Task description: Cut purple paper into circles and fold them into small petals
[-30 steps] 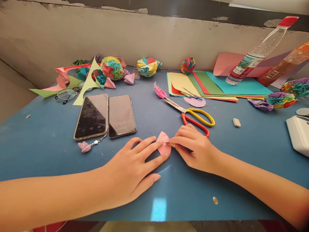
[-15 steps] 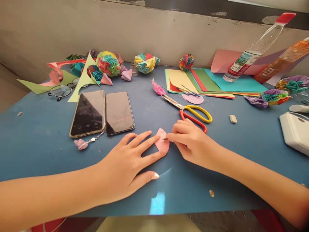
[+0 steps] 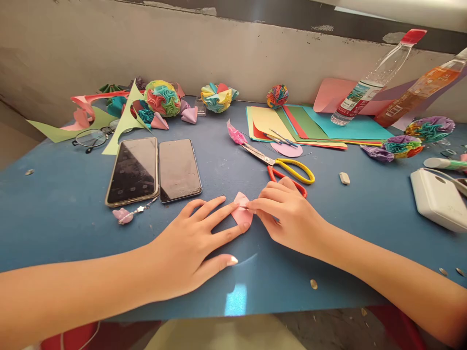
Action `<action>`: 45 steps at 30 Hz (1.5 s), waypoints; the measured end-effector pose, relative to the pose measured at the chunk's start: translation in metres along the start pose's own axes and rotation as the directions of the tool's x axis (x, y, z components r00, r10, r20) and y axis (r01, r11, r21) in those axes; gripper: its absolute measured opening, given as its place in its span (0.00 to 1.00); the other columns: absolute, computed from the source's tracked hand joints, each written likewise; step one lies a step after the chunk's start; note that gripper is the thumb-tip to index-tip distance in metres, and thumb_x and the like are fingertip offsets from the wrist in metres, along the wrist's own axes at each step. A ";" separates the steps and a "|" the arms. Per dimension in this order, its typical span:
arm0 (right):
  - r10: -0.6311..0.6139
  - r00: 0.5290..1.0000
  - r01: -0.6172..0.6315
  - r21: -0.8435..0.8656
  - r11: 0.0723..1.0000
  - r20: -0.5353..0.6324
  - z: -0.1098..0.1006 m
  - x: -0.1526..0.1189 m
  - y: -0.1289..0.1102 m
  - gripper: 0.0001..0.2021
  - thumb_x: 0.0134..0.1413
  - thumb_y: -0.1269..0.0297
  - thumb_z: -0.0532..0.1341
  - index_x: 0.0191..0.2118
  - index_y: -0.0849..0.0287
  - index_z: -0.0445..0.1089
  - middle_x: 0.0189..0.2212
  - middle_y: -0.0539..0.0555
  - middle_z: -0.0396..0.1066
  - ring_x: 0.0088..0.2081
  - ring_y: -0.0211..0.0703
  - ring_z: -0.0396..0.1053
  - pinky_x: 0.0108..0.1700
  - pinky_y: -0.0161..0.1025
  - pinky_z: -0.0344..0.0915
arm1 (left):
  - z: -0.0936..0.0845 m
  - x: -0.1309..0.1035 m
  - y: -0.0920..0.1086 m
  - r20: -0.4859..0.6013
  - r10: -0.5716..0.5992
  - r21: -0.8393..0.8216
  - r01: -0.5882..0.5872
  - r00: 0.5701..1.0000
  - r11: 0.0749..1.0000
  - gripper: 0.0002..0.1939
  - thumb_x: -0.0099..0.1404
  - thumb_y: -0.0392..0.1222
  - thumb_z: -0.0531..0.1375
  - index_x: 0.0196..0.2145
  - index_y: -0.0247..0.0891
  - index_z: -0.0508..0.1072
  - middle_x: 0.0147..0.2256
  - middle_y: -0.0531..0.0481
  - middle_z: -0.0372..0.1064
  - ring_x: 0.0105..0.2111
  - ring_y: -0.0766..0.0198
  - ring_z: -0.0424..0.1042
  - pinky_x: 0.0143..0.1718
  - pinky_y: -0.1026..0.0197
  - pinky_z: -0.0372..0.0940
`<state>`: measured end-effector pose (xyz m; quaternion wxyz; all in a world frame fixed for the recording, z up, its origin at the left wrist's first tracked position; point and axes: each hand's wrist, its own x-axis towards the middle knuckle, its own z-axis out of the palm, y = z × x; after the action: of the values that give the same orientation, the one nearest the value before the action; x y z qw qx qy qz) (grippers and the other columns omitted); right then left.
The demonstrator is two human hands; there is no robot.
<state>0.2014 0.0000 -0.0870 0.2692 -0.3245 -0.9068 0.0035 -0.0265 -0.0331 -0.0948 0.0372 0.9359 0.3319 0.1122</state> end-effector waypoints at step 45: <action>-0.101 0.991 0.120 -0.247 0.962 0.088 0.008 0.005 -0.007 0.08 0.46 0.79 0.55 0.24 0.64 0.68 0.22 0.55 0.63 0.31 0.42 0.53 0.34 0.41 0.47 | -0.007 0.000 -0.014 0.045 0.137 0.100 -0.141 0.990 0.985 0.25 0.65 0.53 0.51 0.59 0.52 0.60 0.61 0.50 0.55 0.58 0.50 0.57 0.52 0.48 0.53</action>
<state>0.1900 -0.0012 -0.0896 0.1916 -0.3047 -0.9259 -0.1145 -0.0367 -0.0221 -0.0904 -0.0125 0.9594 0.2704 0.0796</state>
